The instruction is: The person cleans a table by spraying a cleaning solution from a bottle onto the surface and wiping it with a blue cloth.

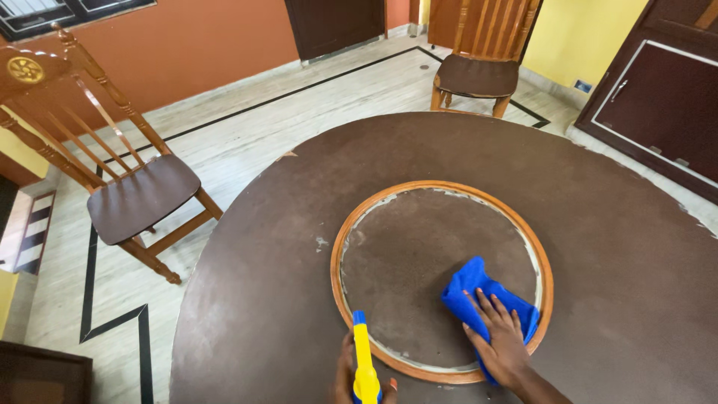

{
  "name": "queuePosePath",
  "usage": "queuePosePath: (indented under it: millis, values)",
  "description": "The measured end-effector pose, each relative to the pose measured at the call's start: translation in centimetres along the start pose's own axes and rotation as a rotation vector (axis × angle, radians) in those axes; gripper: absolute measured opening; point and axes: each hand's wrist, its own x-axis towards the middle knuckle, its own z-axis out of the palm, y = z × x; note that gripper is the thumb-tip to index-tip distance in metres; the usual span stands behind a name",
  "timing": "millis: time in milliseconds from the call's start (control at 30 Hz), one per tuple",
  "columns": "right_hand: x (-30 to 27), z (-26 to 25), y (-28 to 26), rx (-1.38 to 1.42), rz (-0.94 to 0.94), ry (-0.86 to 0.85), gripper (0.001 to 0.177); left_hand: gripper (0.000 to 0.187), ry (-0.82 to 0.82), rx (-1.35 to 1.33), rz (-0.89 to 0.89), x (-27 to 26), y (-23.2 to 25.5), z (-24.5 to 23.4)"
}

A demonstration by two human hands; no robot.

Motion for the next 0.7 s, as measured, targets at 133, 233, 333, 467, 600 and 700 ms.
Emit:
queuePosePath:
  millis: [133, 233, 333, 467, 600, 700]
  values:
    - [0.8, -0.4, -3.0, -0.166, 0.015, -0.198, 0.07, 0.103, 0.041, 0.079, 0.375, 0.5, 4.0, -2.5]
    - [1.4, -0.7, -4.7, -0.269, -0.016, -0.296, 0.069, 0.098, 0.015, 0.023, 0.273, 1.6, 6.1, -4.2]
    - [1.9, -1.2, -6.1, -0.32, -0.023, -0.356, 0.065, 0.096, 0.037, -0.003, 0.216, 2.3, 7.6, -5.3]
    - [3.0, -1.4, -7.7, -0.381, -0.028, -0.408, 0.068, 0.096, 0.136, -0.017, 0.175, 2.8, 9.5, -5.6]
    - [3.8, -1.1, -8.9, -0.407, -0.085, -0.385, 0.068, 0.091, 0.15, 0.014, 0.113, 3.8, 11.3, -5.4]
    - [4.6, -1.1, -9.9, -0.36, -0.153, -0.397, 0.069, 0.087, 0.135, -0.039, 0.065, 4.8, 12.4, -4.9]
